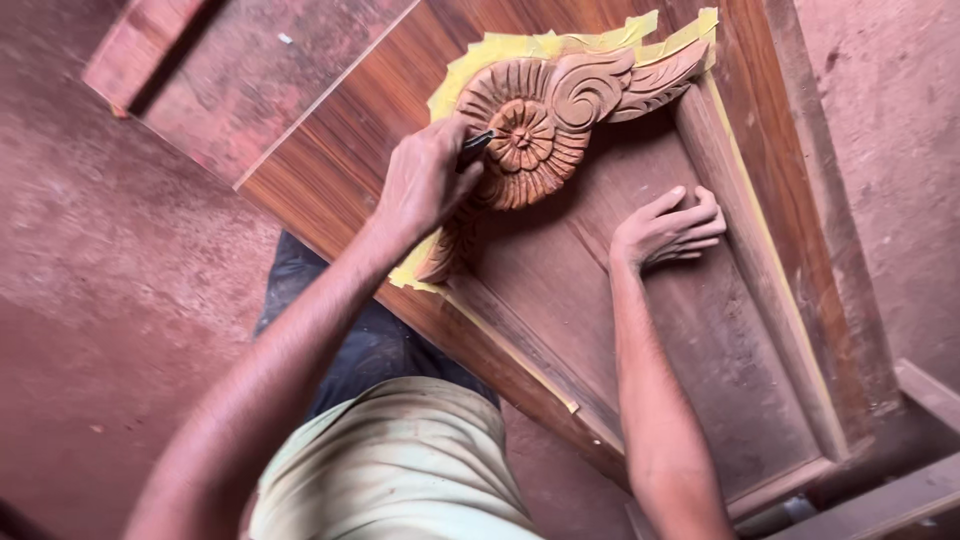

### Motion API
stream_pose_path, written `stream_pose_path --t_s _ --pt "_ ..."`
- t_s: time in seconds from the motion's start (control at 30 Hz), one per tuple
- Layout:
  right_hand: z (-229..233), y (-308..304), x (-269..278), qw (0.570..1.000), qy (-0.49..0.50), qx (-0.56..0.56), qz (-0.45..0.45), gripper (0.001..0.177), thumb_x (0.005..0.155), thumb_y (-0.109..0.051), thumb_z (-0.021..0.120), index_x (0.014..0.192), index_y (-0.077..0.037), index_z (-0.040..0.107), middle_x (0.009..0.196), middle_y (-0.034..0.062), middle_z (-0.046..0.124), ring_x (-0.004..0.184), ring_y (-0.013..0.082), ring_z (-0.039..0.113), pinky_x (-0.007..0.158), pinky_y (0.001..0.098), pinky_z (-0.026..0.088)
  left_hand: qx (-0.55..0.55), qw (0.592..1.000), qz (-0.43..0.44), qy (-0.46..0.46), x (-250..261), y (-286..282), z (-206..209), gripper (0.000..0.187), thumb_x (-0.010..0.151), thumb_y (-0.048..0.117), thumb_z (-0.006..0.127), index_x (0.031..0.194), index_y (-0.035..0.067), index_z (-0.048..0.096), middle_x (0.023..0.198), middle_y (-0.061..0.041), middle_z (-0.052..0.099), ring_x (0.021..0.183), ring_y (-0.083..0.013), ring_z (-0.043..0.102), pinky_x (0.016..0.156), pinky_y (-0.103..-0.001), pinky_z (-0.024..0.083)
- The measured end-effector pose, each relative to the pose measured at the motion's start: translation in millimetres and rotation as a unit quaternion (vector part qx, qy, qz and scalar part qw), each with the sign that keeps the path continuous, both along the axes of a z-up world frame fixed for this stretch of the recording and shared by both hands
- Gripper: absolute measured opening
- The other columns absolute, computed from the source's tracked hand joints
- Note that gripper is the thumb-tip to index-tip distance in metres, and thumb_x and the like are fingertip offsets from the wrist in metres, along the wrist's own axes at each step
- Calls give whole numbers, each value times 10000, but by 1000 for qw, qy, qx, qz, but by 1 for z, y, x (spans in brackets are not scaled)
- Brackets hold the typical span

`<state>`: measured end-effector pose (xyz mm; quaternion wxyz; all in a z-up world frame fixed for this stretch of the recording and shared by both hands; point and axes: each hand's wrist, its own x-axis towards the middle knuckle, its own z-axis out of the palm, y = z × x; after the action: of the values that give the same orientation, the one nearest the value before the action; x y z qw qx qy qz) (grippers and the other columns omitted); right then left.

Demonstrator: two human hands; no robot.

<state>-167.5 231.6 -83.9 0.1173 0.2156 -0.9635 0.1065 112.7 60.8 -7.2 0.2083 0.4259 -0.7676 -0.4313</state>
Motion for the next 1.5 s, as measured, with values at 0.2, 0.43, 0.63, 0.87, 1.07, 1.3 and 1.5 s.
stream_pose_path --t_s 0.2,0.43,0.63,0.87,1.07,1.3,1.5 --pt "2 6 -1 1000 7 9 -4 261 1034 -347 586 1209 -160 536 1225 114 491 1165 373 499 901 566 400 274 946 133 -112 -22 -3 -21 88 830 91 718 813 48 643 692 -84 673 541 -156 666 520 -351 576" --pt "3 0 -8 1000 6 0 -1 270 1010 -357 592 1195 -166 542 1233 107 492 1178 370 501 916 563 394 75 903 410 109 -31 -28 -26 242 929 131 817 818 -5 650 696 -46 647 614 -140 559 561 -348 490" --pt "2 7 -4 1000 -6 -5 2 266 1036 -342 588 1221 -160 525 1267 106 488 1188 379 490 927 568 393 -32 987 158 -3 -25 11 -11 225 911 103 796 881 -6 602 801 -117 656 695 -189 644 609 -379 539" --pt "4 4 -2 1000 -7 4 -2 264 1037 -325 599 1231 -165 520 1276 100 483 1186 375 494 921 564 394 81 983 157 -54 -21 4 -17 256 936 169 786 801 15 632 733 -109 706 579 -153 666 471 -319 567" --pt "6 6 -2 1000 -16 7 -4 259 1055 -336 587 1234 -163 515 1286 107 478 1191 370 496 923 565 397 105 982 46 -147 -15 -9 -21 86 977 64 659 894 49 677 805 -122 729 576 -177 685 486 -331 537" --pt "4 6 -3 1000 -21 0 -2 258 1050 -329 592 1232 -163 516 1296 114 478 1201 377 493 938 572 394 10 988 58 -142 -19 -17 6 228 937 145 773 852 -17 636 794 -143 708 615 -240 676 483 -353 561" --pt "1 8 -5 1000 -16 1 5 266 1052 -332 594 1246 -167 517 1307 116 481 1218 382 489 956 574 392 -8 975 -31 -221 -3 -41 29 225 884 227 801 890 34 685 806 -104 707 644 -233 699 551 -398 563"
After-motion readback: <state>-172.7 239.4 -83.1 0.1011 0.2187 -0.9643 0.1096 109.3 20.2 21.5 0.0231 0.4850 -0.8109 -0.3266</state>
